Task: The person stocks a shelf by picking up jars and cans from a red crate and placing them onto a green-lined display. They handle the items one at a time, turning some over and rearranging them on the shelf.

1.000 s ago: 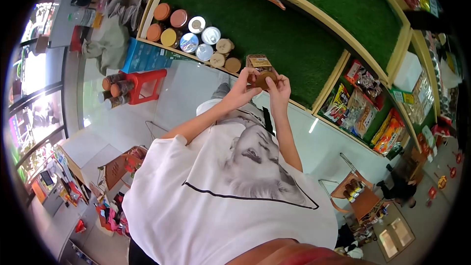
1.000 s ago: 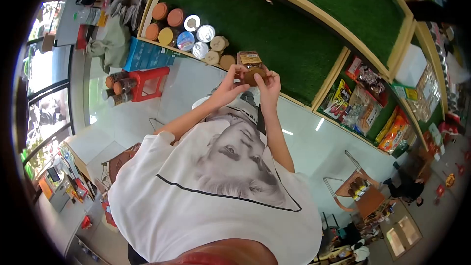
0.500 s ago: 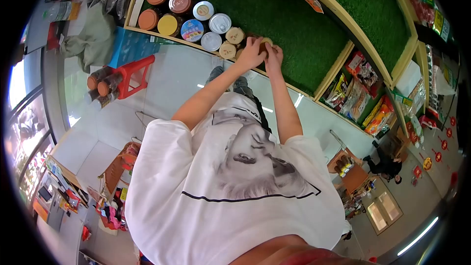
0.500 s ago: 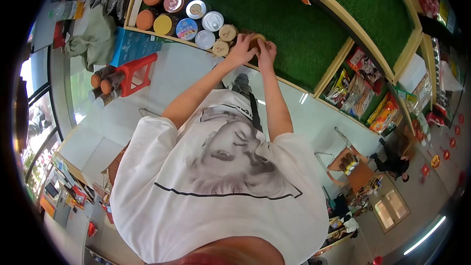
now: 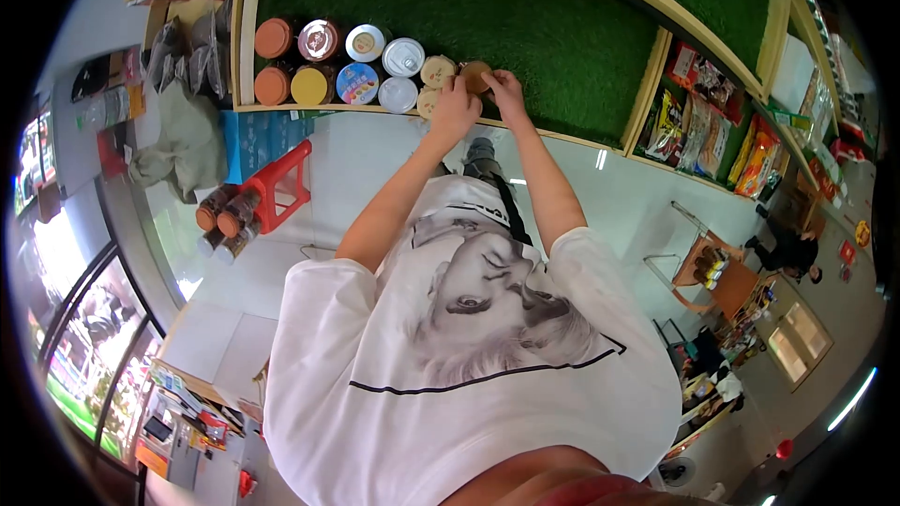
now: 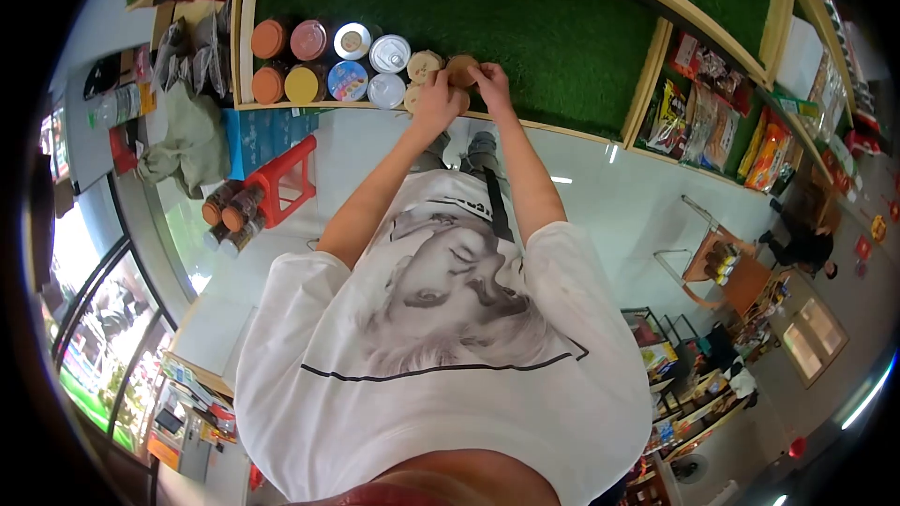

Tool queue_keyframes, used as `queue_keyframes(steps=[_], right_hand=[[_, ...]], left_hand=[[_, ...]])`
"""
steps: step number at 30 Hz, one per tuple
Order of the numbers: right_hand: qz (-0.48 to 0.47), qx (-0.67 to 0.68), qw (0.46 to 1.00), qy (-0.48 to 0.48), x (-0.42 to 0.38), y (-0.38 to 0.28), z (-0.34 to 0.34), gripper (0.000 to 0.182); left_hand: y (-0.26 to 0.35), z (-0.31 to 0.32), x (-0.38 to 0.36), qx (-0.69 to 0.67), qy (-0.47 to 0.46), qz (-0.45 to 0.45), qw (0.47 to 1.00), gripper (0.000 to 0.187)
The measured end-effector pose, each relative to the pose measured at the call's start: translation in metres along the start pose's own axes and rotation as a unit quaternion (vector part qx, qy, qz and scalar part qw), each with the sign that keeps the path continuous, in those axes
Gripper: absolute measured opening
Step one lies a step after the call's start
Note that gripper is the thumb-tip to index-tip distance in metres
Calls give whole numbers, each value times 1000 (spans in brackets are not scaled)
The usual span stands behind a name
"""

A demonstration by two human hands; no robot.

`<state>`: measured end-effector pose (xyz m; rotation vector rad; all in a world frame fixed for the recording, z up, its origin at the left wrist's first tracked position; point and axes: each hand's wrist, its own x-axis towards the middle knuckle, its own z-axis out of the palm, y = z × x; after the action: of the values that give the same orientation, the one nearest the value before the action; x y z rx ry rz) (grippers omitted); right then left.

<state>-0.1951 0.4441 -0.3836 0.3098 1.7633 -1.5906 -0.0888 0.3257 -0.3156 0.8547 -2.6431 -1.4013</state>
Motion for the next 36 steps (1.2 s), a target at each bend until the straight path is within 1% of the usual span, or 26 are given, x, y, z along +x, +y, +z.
queue_keyframes(steps=[3, 6, 8, 9, 10, 11, 12, 14, 16, 19, 20, 22, 24, 25, 26, 28, 29, 30, 32, 34, 36], right_hand=[[-30, -12, 999, 13, 0, 9, 5, 35], [-77, -18, 997, 14, 5, 16, 0, 31], [-123, -8, 992, 26, -6, 7, 3, 28], [-155, -16, 987, 28, 3, 21, 1, 28], [-191, -24, 981, 34, 18, 39, -3, 28], [-189, -61, 979, 49, 16, 36, -3, 27], [-177, -79, 979, 70, 18, 37, -3, 26], [-220, -81, 965, 113, 35, 51, -6, 27], [-164, 49, 979, 110, 27, 29, -7, 35], [-186, -34, 973, 135, -8, -30, -23, 28], [-224, -52, 962, 149, -23, -49, -33, 28], [-293, -89, 935, 178, -62, -82, -57, 28], [-301, -75, 927, 212, -105, -120, -87, 30], [-309, -58, 922, 224, -119, -131, -102, 31], [-301, -22, 925, 228, -133, -140, -121, 34], [-334, -26, 902, 273, -171, -179, -145, 38], [-363, 13, 894, 261, -186, -199, -155, 40], [-391, 50, 885, 248, -200, -218, -166, 43], [-415, 30, 876, 243, -235, -267, -182, 50], [-469, 12, 846, 253, -239, -302, -201, 56], [-544, -19, 795, 270, -216, -332, -227, 61]], left_hand=[[-4, 2, 7, 40, 34, 37, 998, 57], [-4, 7, 19, 44, -7, 38, 998, 62], [-1, 5, 24, 45, -51, 19, 998, 65], [0, 4, 26, 56, -78, 11, 995, 66], [4, 0, 27, 56, -80, 17, 995, 63], [-5, 6, 32, 4, -84, 22, 996, 59], [15, -5, 32, -17, -88, -6, 996, 50], [11, 8, 40, 30, -69, 67, 995, 49], [28, 9, 42, 21, -35, 118, 992, 46], [72, -4, 29, -40, -22, 156, 987, 46], [90, -9, 21, -50, -25, 176, 983, 49], [119, -4, 7, -84, -19, 246, 965, 56], [167, -3, -12, -95, -49, 255, 961, 64], [185, 3, -17, -99, -51, 292, 950, 70], [206, 4, -23, -94, -70, 300, 947, 72], [250, 8, -26, -113, -51, 400, 908, 71], [268, 10, -25, -141, -74, 415, 896, 71], [291, 9, -23, -139, -69, 452, 879, 73], [328, 11, -11, -141, -53, 512, 845, 76], [368, 14, 4, -155, -42, 543, 824, 76], [409, 19, 30, -147, -22, 575, 805, 74]])
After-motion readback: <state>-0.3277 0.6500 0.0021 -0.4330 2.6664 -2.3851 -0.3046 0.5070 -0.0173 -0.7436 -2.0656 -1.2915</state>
